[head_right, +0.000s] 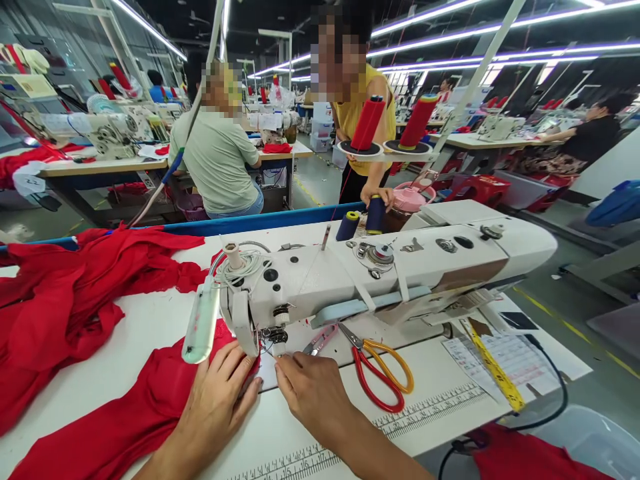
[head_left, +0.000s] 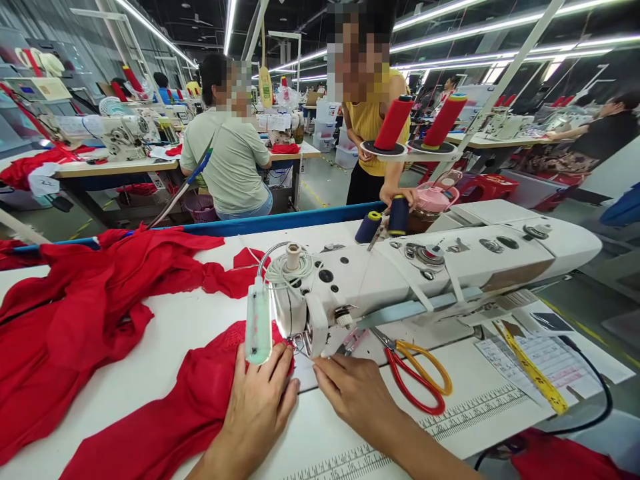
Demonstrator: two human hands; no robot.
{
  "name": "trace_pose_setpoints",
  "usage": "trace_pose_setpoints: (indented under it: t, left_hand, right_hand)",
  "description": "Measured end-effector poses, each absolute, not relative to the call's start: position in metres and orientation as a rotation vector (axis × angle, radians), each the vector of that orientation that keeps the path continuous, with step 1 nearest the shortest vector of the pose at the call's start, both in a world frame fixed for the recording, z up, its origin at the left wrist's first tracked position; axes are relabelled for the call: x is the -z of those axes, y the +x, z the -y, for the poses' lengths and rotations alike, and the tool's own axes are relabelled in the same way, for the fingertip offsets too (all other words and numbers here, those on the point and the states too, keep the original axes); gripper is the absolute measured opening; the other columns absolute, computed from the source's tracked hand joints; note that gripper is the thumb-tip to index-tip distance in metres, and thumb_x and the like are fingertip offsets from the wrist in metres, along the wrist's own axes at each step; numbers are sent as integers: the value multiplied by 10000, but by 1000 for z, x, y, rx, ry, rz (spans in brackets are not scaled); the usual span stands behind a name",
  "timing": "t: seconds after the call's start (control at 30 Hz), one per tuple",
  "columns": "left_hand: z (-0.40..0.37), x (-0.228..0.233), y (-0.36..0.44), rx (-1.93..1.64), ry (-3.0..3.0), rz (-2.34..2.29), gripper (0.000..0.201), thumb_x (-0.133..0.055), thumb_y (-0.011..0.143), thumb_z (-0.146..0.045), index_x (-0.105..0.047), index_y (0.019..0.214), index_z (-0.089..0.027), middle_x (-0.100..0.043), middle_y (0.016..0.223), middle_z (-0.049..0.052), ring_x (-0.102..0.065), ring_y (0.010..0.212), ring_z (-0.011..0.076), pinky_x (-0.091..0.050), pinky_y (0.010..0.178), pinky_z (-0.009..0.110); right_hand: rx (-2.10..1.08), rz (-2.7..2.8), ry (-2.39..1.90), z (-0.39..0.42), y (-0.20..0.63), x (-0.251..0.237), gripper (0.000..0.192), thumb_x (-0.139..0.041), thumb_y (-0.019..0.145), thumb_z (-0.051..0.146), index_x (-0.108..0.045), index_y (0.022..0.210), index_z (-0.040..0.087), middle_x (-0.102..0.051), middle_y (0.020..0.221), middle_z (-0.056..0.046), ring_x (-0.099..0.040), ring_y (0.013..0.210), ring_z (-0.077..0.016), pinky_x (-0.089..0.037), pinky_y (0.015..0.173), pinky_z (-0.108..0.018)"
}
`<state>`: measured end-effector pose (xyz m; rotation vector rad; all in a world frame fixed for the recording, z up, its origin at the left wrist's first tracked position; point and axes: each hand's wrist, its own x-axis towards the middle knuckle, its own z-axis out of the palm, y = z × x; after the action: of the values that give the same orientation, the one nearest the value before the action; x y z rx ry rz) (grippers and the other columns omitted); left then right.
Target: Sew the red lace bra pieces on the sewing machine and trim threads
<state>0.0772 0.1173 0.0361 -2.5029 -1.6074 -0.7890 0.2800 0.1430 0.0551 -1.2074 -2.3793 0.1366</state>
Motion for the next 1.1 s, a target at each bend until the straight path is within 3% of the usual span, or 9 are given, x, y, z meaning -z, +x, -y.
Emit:
trace_pose_setpoints:
  t: [0.17, 0.33, 0.53, 0.73, 1.0, 1.1]
  left_hand:
    - [-117, -37, 78, 798, -2505, 1603, 270, -487, 987, -268, -652, 1181, -178, -698, 1197, 99, -620, 1071, 297, -512, 870, 491]
    - [-117, -37, 77, 780, -2508, 1602, 292, -491, 988, -288, -640, 1210, -170, -697, 1213, 101, -618, 1083, 301, -511, 880, 500]
    - [-113, -37, 73, 737, -2497, 1493, 357, -535, 980, -280, -586, 1279, -92, -682, 1236, 141, -592, 1132, 314, -481, 940, 508]
    - [-115, -44, 72, 790, -2414, 1373, 259, -515, 980, -246, -678, 1157, -150, -738, 1145, 69, -632, 1015, 282, -382, 1031, 534]
    - [-120, -38, 72, 739, -2382, 1364, 252, -466, 1010, -215, -695, 1104, -169, -759, 1080, 57, -656, 991, 295, -313, 1057, 619]
    - [-120, -35, 71, 700, -2387, 1404, 258, -457, 1020, -208, -680, 1143, -168, -755, 1074, 65, -656, 979, 285, -309, 1058, 635]
  right_hand:
    - [-52, 2442, -1240, -146, 280, -54, 352, -375, 1013, 178, -608, 751, 212, -592, 592, 20, -527, 493, -126, -209, 528, -308]
    - [13, 2481, -1225, -149, 281, -56, 296, -428, 964, 139, -576, 718, 212, -581, 578, 13, -503, 478, -132, -175, 526, -317]
    - [184, 2775, -1193, -148, 275, -69, 130, -595, 847, 70, -588, 839, 199, -626, 654, -5, -583, 549, -165, -221, 512, -300]
    - [395, 2967, -1083, -146, 267, -75, 405, -674, 649, 9, -627, 1038, 115, -662, 743, -61, -615, 588, -219, -325, 459, -330]
    - [624, 2766, -1034, -143, 266, -64, 317, -614, 744, 74, -605, 1060, 101, -630, 657, -61, -585, 543, -215, -383, 486, -330]
    - [649, 2742, -1006, -144, 267, -62, 224, -599, 740, 59, -588, 953, 127, -598, 643, -55, -560, 532, -212, -363, 478, -329]
